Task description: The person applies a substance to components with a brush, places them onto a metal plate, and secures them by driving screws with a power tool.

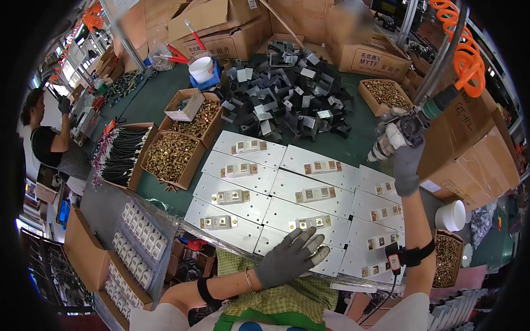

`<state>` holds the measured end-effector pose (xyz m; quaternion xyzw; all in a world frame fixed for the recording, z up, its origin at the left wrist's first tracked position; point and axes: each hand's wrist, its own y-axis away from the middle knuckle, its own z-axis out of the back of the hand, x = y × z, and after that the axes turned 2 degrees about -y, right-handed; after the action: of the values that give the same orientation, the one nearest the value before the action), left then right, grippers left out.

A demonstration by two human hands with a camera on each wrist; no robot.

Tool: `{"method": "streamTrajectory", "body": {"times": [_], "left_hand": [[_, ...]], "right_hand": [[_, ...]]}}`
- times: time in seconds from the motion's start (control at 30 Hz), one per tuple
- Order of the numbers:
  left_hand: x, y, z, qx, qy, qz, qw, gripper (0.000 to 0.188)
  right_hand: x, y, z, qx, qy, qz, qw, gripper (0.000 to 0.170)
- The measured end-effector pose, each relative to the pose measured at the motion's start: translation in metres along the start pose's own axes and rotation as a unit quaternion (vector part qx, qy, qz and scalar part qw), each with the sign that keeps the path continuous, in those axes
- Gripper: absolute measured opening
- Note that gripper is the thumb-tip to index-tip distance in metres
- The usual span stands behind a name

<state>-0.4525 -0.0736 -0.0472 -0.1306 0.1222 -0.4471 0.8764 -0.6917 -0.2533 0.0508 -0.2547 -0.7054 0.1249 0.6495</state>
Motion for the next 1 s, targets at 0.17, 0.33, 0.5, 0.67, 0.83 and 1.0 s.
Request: {"method": "streamTrajectory", "body": {"times": [0.17,0.33,0.5,0.67,0.83,1.0], "left_hand": [[-0.001,0.004,-0.009,-0.033,0.053,0.019,0.998,0.072],[0.002,0.019,0.021,-0.071,0.085,0.045,0.993,0.069],[0.048,0.092,0.085,-0.124,0.053,0.235,0.963,0.053],[0.164,0.195,0.096,-0.105,-0.157,0.558,0.808,0.048],[0.241,0.221,0.083,-0.023,-0.135,0.677,0.724,0.072],[0.243,0.215,0.081,-0.026,-0.052,0.669,0.741,0.049]], "right_hand": [[0.016,0.041,0.013,0.094,-0.118,-0.058,0.987,0.043],[0.062,0.110,-0.012,0.206,-0.257,-0.146,0.933,0.058],[0.083,0.162,-0.030,0.203,-0.295,-0.214,0.909,0.056],[0.070,0.187,-0.046,0.195,-0.320,-0.280,0.884,0.053],[0.074,0.187,-0.056,0.178,-0.327,-0.274,0.887,0.053],[0.071,0.179,-0.050,0.180,-0.336,-0.266,0.886,0.053]]}}
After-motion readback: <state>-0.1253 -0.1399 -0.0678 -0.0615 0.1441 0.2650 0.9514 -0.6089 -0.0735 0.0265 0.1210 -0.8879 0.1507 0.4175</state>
